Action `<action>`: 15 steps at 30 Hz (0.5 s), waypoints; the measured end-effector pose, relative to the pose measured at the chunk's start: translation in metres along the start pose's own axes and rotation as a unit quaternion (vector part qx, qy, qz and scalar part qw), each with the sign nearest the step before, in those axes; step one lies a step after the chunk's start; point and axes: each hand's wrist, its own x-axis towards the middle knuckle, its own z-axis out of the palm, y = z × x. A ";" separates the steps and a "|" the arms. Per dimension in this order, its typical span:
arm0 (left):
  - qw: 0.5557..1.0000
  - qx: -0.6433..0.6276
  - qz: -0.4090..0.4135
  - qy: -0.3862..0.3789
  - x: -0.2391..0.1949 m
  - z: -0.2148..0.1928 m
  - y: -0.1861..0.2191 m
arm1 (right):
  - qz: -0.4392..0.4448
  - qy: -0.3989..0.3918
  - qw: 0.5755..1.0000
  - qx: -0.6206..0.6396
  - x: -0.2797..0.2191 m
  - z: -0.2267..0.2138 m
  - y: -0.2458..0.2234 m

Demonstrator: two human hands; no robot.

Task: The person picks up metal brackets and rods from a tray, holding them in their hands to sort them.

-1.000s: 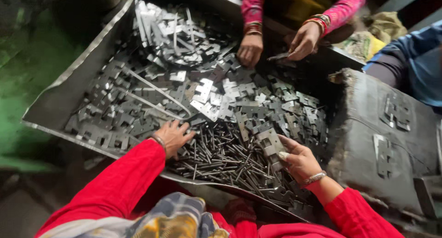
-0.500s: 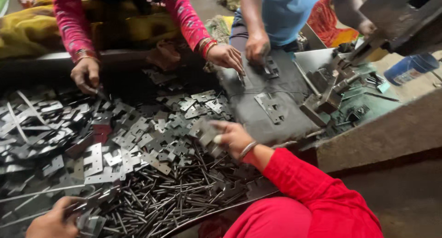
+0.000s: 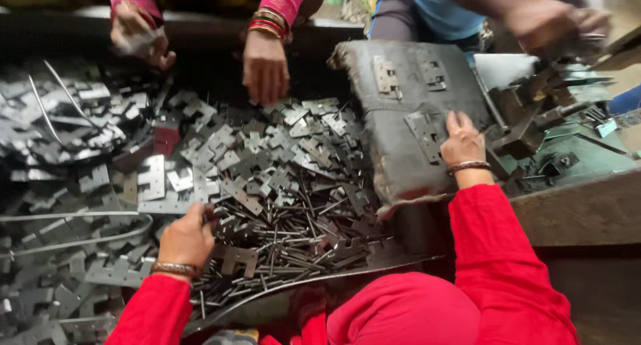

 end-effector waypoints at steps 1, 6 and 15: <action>0.997 -0.040 0.036 0.055 -0.002 -0.008 0.011 | -0.071 0.077 0.994 0.020 -0.003 -0.018 -0.020; 0.949 -0.219 0.173 0.147 -0.016 -0.040 0.035 | -0.338 0.087 0.891 0.291 -0.060 -0.058 -0.150; 0.472 -0.847 -0.144 0.195 -0.016 -0.069 0.006 | -0.256 -0.431 0.831 0.242 -0.165 0.077 -0.183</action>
